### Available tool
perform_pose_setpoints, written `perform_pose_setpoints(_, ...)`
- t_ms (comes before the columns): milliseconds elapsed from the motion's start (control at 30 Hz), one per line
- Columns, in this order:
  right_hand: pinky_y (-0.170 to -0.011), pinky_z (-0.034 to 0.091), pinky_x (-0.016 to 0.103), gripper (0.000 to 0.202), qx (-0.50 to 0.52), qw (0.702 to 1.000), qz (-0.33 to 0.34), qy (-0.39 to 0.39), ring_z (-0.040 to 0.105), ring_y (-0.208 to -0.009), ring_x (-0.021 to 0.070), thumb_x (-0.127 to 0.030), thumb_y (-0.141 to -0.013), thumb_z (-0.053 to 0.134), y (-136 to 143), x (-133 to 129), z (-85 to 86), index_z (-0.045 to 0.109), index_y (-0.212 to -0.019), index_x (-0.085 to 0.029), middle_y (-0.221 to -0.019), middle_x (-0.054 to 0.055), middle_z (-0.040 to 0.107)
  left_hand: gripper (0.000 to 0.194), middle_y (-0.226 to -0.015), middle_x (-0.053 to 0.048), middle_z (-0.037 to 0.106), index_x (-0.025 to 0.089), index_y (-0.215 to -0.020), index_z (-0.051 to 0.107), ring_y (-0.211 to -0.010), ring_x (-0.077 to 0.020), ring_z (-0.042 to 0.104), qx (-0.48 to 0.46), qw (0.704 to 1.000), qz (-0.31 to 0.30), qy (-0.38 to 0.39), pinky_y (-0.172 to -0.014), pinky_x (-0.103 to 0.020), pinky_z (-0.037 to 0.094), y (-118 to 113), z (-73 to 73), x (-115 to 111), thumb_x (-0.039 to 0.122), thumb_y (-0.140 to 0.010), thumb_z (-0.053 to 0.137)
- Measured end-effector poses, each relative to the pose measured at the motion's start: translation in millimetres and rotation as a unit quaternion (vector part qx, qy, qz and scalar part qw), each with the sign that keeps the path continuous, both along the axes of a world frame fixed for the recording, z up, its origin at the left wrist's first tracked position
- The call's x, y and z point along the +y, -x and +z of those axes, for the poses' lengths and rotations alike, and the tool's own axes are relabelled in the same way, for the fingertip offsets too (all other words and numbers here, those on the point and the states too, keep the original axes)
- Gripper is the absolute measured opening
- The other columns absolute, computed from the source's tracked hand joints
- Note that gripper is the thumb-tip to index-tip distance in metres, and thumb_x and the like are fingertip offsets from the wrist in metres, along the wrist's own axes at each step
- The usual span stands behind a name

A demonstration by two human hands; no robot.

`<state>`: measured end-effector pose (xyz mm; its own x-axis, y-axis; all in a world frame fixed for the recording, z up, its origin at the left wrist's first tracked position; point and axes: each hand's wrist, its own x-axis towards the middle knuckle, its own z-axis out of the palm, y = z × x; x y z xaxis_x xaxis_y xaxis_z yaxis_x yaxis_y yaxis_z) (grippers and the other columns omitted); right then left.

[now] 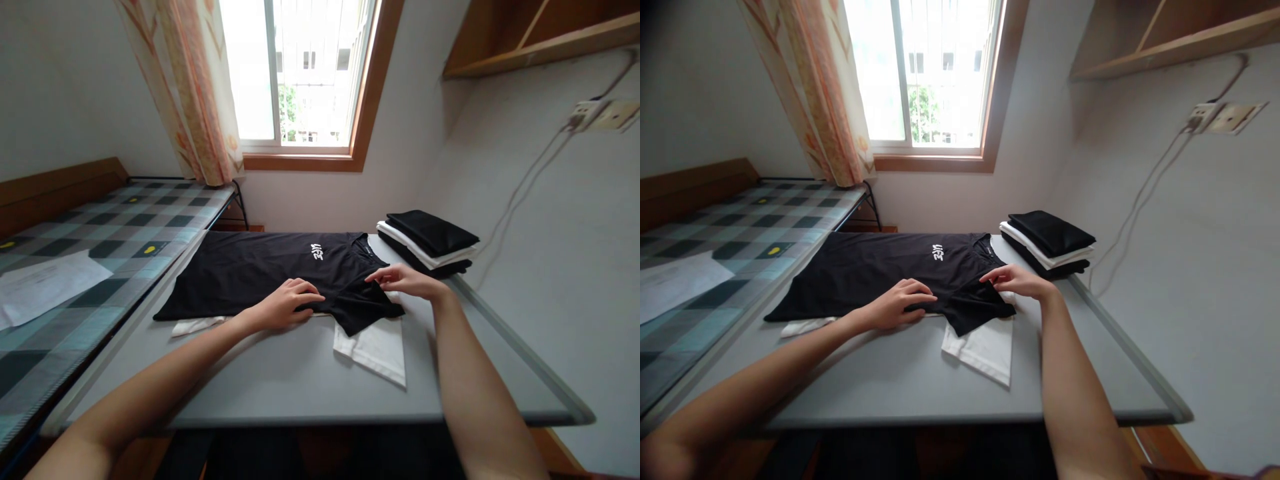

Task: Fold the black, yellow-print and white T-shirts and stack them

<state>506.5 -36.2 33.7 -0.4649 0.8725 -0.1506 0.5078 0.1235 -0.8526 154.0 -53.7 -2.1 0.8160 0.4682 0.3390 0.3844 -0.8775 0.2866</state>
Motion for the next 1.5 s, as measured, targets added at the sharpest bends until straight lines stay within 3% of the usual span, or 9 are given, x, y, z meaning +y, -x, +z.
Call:
perform_pose_setpoints(267,-0.061,0.042,0.027,0.036,-0.085,0.995,-0.023,-0.042,0.052,-0.067,0.0159,-0.039,-0.063,0.073,-1.3,3.8,-3.7,0.08,-0.089,-0.016,-0.07,0.003,0.063,0.041,-0.11,-0.007,0.062,0.026,-0.121,0.064,-0.099,-0.0211,0.054,0.081,0.99,-0.082,-0.081,-0.086,-0.034,0.041,-57.2,1.2,-3.5,0.016,-0.082,0.063)
perform_pose_setpoints(367,-0.068,0.046,0.03,0.035,-0.101,0.992,-0.026,-0.077,0.055,-0.075,0.0186,-0.041,-0.06,0.076,0.8,4.1,-2.1,0.081,-0.088,-0.02,-0.08,0.004,0.063,0.04,-0.106,-0.007,0.064,0.025,-0.122,0.063,-0.094,-0.0216,0.056,0.105,0.985,-0.087,-0.11,-0.08,-0.034,0.041,-67.4,-1.6,-7.2,0.02,-0.082,0.063)
perform_pose_setpoints(500,-0.09,0.046,0.038,0.031,-0.076,0.988,-0.034,-0.13,0.058,-0.1,0.0253,-0.05,-0.063,0.076,5.2,3.5,2.5,0.08,-0.076,-0.022,-0.108,0.01,0.064,0.028,-0.103,-0.007,0.065,0.024,-0.114,0.068,-0.09,-0.0202,0.058,0.088,0.986,-0.068,-0.128,-0.078,-0.033,0.041,-69.6,-9.6,-8.5,0.025,-0.086,0.062)
perform_pose_setpoints(600,-0.099,0.042,0.041,0.039,-0.027,0.991,-0.033,-0.129,0.057,-0.111,0.0293,-0.058,-0.069,0.072,8.0,1.3,5.8,0.078,-0.071,-0.019,-0.119,0.012,0.065,0.02,-0.101,-0.005,0.066,0.024,-0.107,0.071,-0.087,-0.0168,0.06,0.07,0.992,-0.072,-0.078,-0.078,-0.03,0.042,-66.2,-9.6,-3.9,0.026,-0.088,0.063)
perform_pose_setpoints(833,-0.07,0.049,0.033,0.046,-0.044,0.995,-0.069,-0.052,0.062,-0.081,0.0246,-0.059,-0.066,0.071,8.6,-0.8,1.2,0.078,-0.086,-0.017,-0.079,0.007,0.071,0.022,-0.095,-0.005,0.067,0.021,-0.107,0.073,-0.088,-0.0158,0.061,0.017,0.994,-0.083,0.064,-0.081,-0.024,0.045,-56.7,16.1,3.1,0.028,-0.094,0.057)
perform_pose_setpoints(1000,-0.064,0.044,0.029,0.041,-0.04,0.997,-0.039,-0.058,0.057,-0.071,0.0182,-0.054,-0.072,0.063,5.1,5.1,-8.0,0.071,-0.078,-0.015,-0.073,0.005,0.066,0.02,-0.092,-0.005,0.066,0.017,-0.1,0.072,-0.079,-0.0131,0.061,-0.053,0.981,-0.06,0.179,-0.072,-0.023,0.046,-56.3,16.2,1.9,0.026,-0.092,0.057)
perform_pose_setpoints(1133,-0.055,0.036,0.024,0.038,-0.043,0.989,-0.084,-0.111,0.048,-0.06,0.0128,-0.053,-0.074,0.056,6.7,14.1,-21.9,0.061,-0.072,-0.016,-0.065,0.0,0.056,0.018,-0.078,-0.002,0.064,0.013,-0.089,0.069,-0.071,-0.0118,0.057,-0.109,0.948,-0.007,0.3,-0.064,-0.022,0.044,-58.3,6.7,6.0,0.029,-0.084,0.064)
perform_pose_setpoints(1300,-0.05,0.031,0.024,0.031,-0.066,0.978,-0.129,-0.15,0.041,-0.052,0.0111,-0.05,-0.077,0.049,15.7,22.7,-36.4,0.052,-0.071,-0.02,-0.058,-0.003,0.049,0.035,-0.059,0.006,0.047,0.014,-0.065,0.055,-0.056,-0.0064,0.046,-0.191,0.9,0.037,0.391,-0.052,-0.018,0.037,-58.1,1.8,17.0,0.043,-0.077,0.07)
perform_pose_setpoints(1500,-0.054,0.034,0.025,0.025,-0.119,0.959,-0.146,-0.212,0.047,-0.058,0.0137,-0.04,-0.078,0.05,15.7,25.7,-35.5,0.058,-0.069,-0.018,-0.061,0.001,0.056,0.022,-0.06,0.007,0.047,0.017,-0.085,0.054,-0.052,-0.0073,0.052,-0.311,0.8,0.183,0.48,-0.049,-0.018,0.046,-58.0,1.8,25.6,0.032,-0.076,0.068)
